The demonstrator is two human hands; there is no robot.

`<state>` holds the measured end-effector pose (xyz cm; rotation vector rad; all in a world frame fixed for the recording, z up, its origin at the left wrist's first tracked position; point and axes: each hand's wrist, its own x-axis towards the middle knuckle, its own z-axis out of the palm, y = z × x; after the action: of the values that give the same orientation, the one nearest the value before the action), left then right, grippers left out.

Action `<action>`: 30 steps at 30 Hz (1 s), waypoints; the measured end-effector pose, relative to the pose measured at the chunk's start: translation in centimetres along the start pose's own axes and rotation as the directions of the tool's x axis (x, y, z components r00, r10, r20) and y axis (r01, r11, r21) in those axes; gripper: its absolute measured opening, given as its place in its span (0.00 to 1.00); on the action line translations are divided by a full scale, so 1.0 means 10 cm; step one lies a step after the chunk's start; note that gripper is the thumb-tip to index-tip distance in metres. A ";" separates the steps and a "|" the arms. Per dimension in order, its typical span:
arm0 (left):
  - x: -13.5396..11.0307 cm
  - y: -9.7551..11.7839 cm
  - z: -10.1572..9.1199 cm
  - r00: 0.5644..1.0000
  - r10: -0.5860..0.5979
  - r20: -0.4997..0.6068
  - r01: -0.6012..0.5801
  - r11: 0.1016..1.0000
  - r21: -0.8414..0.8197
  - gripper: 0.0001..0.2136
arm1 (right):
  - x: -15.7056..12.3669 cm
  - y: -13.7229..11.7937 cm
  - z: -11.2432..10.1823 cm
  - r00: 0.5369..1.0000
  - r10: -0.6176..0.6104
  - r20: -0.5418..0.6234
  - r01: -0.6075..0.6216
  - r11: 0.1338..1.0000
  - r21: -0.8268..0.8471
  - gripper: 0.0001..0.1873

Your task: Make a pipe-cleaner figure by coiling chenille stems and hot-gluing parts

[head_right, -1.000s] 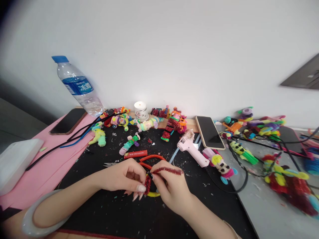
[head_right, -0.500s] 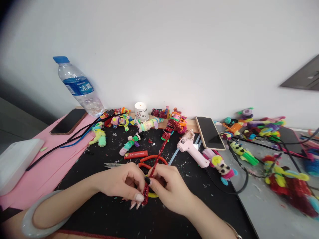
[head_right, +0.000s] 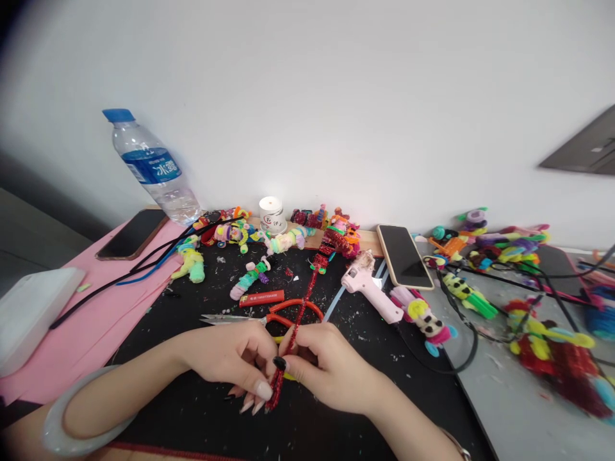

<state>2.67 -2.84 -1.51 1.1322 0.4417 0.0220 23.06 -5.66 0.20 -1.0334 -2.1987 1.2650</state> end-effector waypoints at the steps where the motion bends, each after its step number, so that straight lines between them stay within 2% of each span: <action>1: 0.00 0.00 0.00 1.000 -0.005 0.006 0.005 1.000 -0.003 0.12 | 0.00 0.00 0.00 1.000 -0.011 0.000 0.011 1.000 0.006 0.08; 4: 0.01 0.01 0.00 1.000 -0.003 -0.017 0.003 1.000 -0.003 0.13 | 0.01 0.02 0.03 0.997 -0.034 -0.062 0.035 0.999 0.020 0.09; 6: 0.01 0.03 0.00 0.997 0.021 -0.075 -0.021 1.000 0.005 0.13 | 0.01 0.04 0.05 0.980 -0.046 -0.192 0.048 0.999 0.002 0.10; 9: 0.00 0.07 0.02 0.981 0.085 -0.176 -0.083 0.996 0.024 0.13 | 0.02 0.07 0.07 0.914 -0.101 -0.392 0.088 0.995 -0.051 0.10; 11: 0.00 0.09 0.04 0.959 0.149 -0.242 -0.141 0.989 0.052 0.13 | 0.01 0.09 0.07 0.868 -0.146 -0.474 0.109 0.988 -0.105 0.10; 13: 0.00 0.10 0.07 0.915 0.234 -0.328 -0.193 0.969 0.153 0.13 | -0.01 0.09 0.08 0.827 -0.193 -0.527 0.119 0.978 -0.171 0.09; 15: 0.00 0.09 0.10 0.847 0.336 -0.411 -0.207 0.922 0.328 0.13 | -0.03 0.10 0.08 0.792 -0.250 -0.557 0.139 0.962 -0.234 0.08; 18: 0.03 0.06 0.14 0.739 0.503 -0.448 -0.185 0.792 0.582 0.12 | -0.05 0.10 0.10 0.766 -0.318 -0.558 0.180 0.940 -0.289 0.07; 23: 0.06 0.01 0.18 0.585 0.735 -0.344 -0.187 0.535 0.824 0.07 | -0.07 0.08 0.13 0.742 -0.375 -0.556 0.224 0.920 -0.322 0.10; 27: 0.05 0.01 0.19 0.519 0.819 -0.245 -0.171 0.381 0.909 0.04 | -0.06 0.07 0.12 0.729 -0.402 -0.555 0.248 0.910 -0.332 0.11; 30: 0.05 0.01 0.18 0.481 0.849 -0.218 -0.174 0.336 0.926 0.04 | -0.06 0.08 0.12 0.734 -0.399 -0.550 0.262 0.913 -0.314 0.12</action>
<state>3.77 -4.29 -0.94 2.2363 0.7325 1.0681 23.00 -6.53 -1.14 -0.8969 -1.9028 0.4401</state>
